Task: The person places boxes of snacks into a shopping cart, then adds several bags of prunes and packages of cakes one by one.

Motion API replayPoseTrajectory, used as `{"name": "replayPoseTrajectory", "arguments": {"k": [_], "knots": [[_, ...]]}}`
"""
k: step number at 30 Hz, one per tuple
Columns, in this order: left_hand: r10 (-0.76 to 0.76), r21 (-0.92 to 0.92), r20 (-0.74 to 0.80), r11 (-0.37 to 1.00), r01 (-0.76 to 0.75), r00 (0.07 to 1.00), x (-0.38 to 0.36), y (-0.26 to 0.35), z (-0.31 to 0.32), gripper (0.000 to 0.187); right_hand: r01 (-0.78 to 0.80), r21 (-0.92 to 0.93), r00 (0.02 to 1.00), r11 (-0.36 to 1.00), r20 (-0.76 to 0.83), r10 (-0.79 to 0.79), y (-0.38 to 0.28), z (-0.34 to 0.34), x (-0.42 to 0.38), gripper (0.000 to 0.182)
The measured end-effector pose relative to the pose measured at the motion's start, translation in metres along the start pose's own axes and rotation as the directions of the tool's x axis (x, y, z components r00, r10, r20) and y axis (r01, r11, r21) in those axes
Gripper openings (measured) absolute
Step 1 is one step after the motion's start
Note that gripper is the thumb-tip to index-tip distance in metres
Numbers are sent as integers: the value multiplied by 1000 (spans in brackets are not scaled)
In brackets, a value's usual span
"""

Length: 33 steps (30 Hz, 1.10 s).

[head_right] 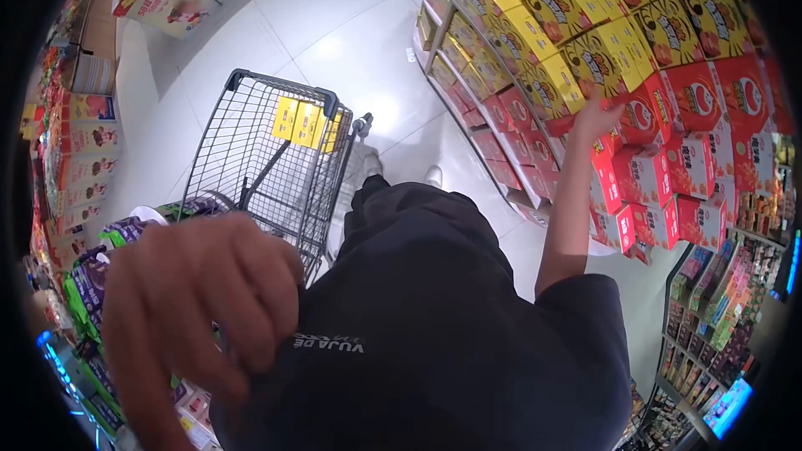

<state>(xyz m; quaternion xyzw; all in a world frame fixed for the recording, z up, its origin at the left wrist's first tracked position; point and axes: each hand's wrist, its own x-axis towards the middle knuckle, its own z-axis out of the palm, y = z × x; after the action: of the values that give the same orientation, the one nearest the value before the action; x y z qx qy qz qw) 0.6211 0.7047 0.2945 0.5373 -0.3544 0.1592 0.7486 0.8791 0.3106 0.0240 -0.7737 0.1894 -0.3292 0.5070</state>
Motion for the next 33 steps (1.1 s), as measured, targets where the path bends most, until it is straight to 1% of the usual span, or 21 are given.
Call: {"name": "replayPoseTrajectory", "arguments": {"k": [1, 2, 3, 5, 6, 8, 10, 12, 13, 14, 16, 18, 20, 21, 22, 24, 26, 28, 29, 31, 33], "knots": [[25, -212, -80, 976, -42, 997, -10, 3, -11, 42, 84, -9, 996, 996, -35, -84, -5, -9, -19, 53], [77, -262, 75, 963, -55, 994, -21, -20, -53, 74, 167, -23, 983, 986, -71, -168, -10, -18, -36, 49], [-89, -73, -209, 994, 75, 974, -56, -33, -82, 68, 91, 0, 996, 996, 21, -91, -21, -24, -62, 43], [-323, 62, -695, 863, 501, 643, -107, -78, -137, 38, 32, -19, 969, 999, 247, -26, -33, -30, -119, 31], [-323, 102, -810, 745, 659, 490, -144, -109, -167, 29, 55, -53, 925, 997, 378, -31, -22, -35, -144, 25], [-420, -113, -901, 467, 877, 108, -235, -164, -216, 29, 28, -104, 774, 994, 632, 44, 33, -49, -187, 18], [-394, -45, -919, 144, 989, 15, -318, -213, -248, 32, 66, -267, 665, 961, 730, 158, 47, -65, -229, 15], [-330, 180, -933, -80, 980, 144, -374, -246, -261, 37, -32, -343, 601, 939, 744, 292, 69, -86, -257, 17], [-452, 151, -890, -187, 971, 52, -382, -252, -270, 46, -51, -421, 569, 906, 733, 373, 67, -97, -267, 17], [-460, 144, -887, -187, 972, 43, -390, -259, -275, 46, -66, -499, 534, 864, 714, 453, 64, -107, -275, 18], [-498, 288, -867, -464, 838, 22, -403, -271, -284, 58, 8, -585, 501, 811, 704, 503, 56, -126, -281, 18], [-471, 248, -882, -443, 861, 12, -413, -274, -294, 70, 83, -657, 475, 750, 687, 550, 49, -139, -282, 19], [-366, 214, -930, -432, 876, 47, -422, -271, -318, 75, -39, -702, 537, 711, 585, 608, 44, -148, -285, 19], [-296, 267, -942, -370, 890, 159, -431, -271, -327, 73, -80, -718, 565, 691, 538, 625, 43, -151, -287, 19], [-310, 275, -937, -368, 888, 162, -440, -271, -338, 73, -87, -725, 571, 683, 525, 631, 43, -154, -291, 19], [-430, 297, -876, -119, 947, 220, -436, -262, -351, 66, -106, -725, 545, 681, 530, 649, 39, -156, -296, 19], [-367, 289, -906, -166, 943, 213, -431, -261, -355, 66, -29, -738, 541, 674, 555, 632, 41, -152, -301, 18], [-373, 184, -923, -219, 958, 92, -424, -258, -356, 72, 203, -660, 500, 723, 705, 503, 45, -146, -302, 16], [-342, 131, -938, -201, 971, 56, -424, -259, -357, 76, 192, -681, 500, 707, 688, 526, 42, -139, -301, 15], [-188, 168, -970, -69, 983, 153, -409, -251, -346, 74, 145, -681, 539, 717, 663, 520, 41, -125, -296, 15], [-181, 262, -952, -59, 963, 248, -378, -212, -328, 69, 110, -644, 550, 757, 674, 493, 37, -106, -287, 16]]}}
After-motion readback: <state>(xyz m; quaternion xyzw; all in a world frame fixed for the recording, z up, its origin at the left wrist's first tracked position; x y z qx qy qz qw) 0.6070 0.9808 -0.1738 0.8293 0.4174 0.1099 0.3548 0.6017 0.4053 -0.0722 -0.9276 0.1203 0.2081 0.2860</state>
